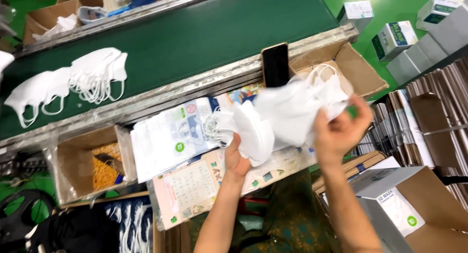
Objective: Sorting face masks into plastic bags and sealing cardboard boxes with industrial tape on an assembly line.
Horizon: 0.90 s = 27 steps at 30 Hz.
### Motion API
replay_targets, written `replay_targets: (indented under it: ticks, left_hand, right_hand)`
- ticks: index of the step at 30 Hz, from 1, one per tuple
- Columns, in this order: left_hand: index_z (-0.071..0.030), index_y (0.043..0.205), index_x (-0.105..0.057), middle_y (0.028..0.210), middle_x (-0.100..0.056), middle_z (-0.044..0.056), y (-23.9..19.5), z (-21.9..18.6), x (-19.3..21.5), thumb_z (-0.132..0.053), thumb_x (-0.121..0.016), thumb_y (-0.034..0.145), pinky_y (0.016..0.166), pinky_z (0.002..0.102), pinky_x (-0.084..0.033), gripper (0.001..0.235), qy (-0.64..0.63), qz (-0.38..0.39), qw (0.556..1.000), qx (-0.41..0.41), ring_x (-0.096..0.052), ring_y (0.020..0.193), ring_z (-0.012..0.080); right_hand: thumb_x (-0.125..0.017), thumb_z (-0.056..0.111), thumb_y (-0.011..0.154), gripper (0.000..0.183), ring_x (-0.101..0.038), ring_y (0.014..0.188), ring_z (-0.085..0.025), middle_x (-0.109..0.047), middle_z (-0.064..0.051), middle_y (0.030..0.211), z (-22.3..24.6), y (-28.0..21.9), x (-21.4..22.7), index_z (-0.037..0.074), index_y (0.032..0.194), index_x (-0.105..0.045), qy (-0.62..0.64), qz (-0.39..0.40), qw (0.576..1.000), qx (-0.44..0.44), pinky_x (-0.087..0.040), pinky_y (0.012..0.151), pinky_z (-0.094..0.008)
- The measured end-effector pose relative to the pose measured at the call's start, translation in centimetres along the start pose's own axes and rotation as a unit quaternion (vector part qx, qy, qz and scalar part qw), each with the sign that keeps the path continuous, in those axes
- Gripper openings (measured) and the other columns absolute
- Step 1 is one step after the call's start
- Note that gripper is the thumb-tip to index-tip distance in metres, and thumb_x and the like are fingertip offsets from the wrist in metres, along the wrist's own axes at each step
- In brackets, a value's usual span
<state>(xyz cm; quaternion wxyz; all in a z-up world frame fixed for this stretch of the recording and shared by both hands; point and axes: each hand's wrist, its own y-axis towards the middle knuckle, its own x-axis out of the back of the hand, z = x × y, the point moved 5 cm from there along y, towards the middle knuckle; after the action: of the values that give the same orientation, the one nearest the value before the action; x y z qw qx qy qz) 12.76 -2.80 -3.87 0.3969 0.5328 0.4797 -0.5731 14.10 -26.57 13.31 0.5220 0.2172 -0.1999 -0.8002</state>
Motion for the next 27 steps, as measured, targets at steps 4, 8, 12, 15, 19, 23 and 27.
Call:
replay_targets:
  ticks: [4, 8, 12, 15, 19, 23, 27]
  left_hand:
    - [-0.003, 0.145, -0.049, 0.143, -0.059, 0.013, -1.2, -1.8, -2.1, -0.011, -0.070, 0.093, 0.112, 0.051, -0.046, 0.057, 0.162, -0.098, 0.981, -0.049, -0.057, 0.131, 0.0317]
    - [-0.002, 0.144, -0.049, 0.140, -0.061, 0.013, -2.4, -3.5, -2.7, -0.003, -0.068, 0.089, 0.109, 0.048, -0.049, 0.058, 0.268, -0.149, 0.948, -0.077, -0.060, 0.127, 0.0304]
    - [0.000, 0.142, -0.050, 0.136, -0.063, 0.015, -2.3, -3.0, -3.3, 0.002, -0.070, 0.085, 0.105, 0.046, -0.052, 0.060, 0.324, -0.153, 0.933, -0.045, -0.063, 0.123, 0.0296]
    - [0.000, 0.141, -0.051, 0.134, -0.064, 0.014, -2.0, -2.5, -4.2, 0.003, -0.073, 0.083, 0.104, 0.044, -0.052, 0.062, 0.359, -0.144, 0.922, -0.023, -0.063, 0.122, 0.0281]
    - [-0.001, 0.139, -0.052, 0.132, -0.065, 0.014, -2.2, -2.5, -6.4, 0.002, -0.075, 0.081, 0.102, 0.042, -0.054, 0.062, 0.409, -0.148, 0.901, -0.012, -0.065, 0.121, 0.0269]
    - [0.003, 0.137, -0.054, 0.130, -0.066, 0.018, -2.2, -2.1, -5.7, 0.000, -0.075, 0.082, 0.099, 0.042, -0.057, 0.060, 0.409, -0.159, 0.899, -0.004, -0.067, 0.118, 0.0301]
    - [0.004, 0.137, -0.053, 0.130, -0.066, 0.019, -1.9, -0.8, -6.9, -0.001, -0.074, 0.082, 0.096, 0.043, -0.059, 0.060, 0.381, -0.171, 0.908, 0.013, -0.067, 0.116, 0.0306]
  right_hand:
    - [-0.056, -0.014, 0.114, 0.054, -0.062, 0.107, -0.013, -0.047, -0.013, 0.149, -0.9, 12.1, 4.3, 0.003, 0.156, -0.026, -0.063, -0.008, 0.995, 0.072, -0.049, 0.085, -0.022]
    - [-0.053, -0.011, 0.113, 0.052, -0.064, 0.110, -0.012, -0.050, -0.012, 0.146, -3.9, 19.6, 5.5, 0.004, 0.156, -0.026, -0.062, 0.076, 0.994, 0.046, -0.054, 0.094, -0.022]
    - [-0.069, 0.001, 0.097, 0.056, -0.056, 0.089, -0.021, -0.056, -0.016, 0.111, -13.2, 21.6, 5.2, 0.008, 0.148, -0.046, -0.322, 0.253, 0.910, -0.064, -0.045, 0.076, -0.033]
    - [-0.076, 0.007, 0.089, 0.061, -0.064, 0.100, -0.030, -0.065, -0.015, 0.118, -16.5, 20.2, 4.3, 0.007, 0.144, -0.049, -0.372, 0.366, 0.852, -0.034, -0.052, 0.084, -0.041]
    - [-0.075, 0.028, 0.094, 0.045, -0.070, 0.103, -0.039, -0.075, -0.019, 0.107, -16.1, 18.5, 4.9, 0.008, 0.131, -0.062, -0.577, 0.341, 0.742, -0.030, -0.054, 0.088, -0.048]
    - [-0.081, 0.049, 0.082, 0.053, -0.072, 0.103, -0.036, -0.076, -0.017, 0.108, -18.2, 16.7, 4.8, 0.012, 0.118, -0.072, -0.650, 0.390, 0.644, -0.103, -0.055, 0.088, -0.046]
    - [-0.089, 0.063, 0.061, 0.069, -0.073, 0.104, -0.031, -0.078, -0.012, 0.108, -20.7, 15.0, 5.8, 0.016, 0.112, -0.079, -0.686, 0.466, 0.542, -0.136, -0.053, 0.090, -0.044]
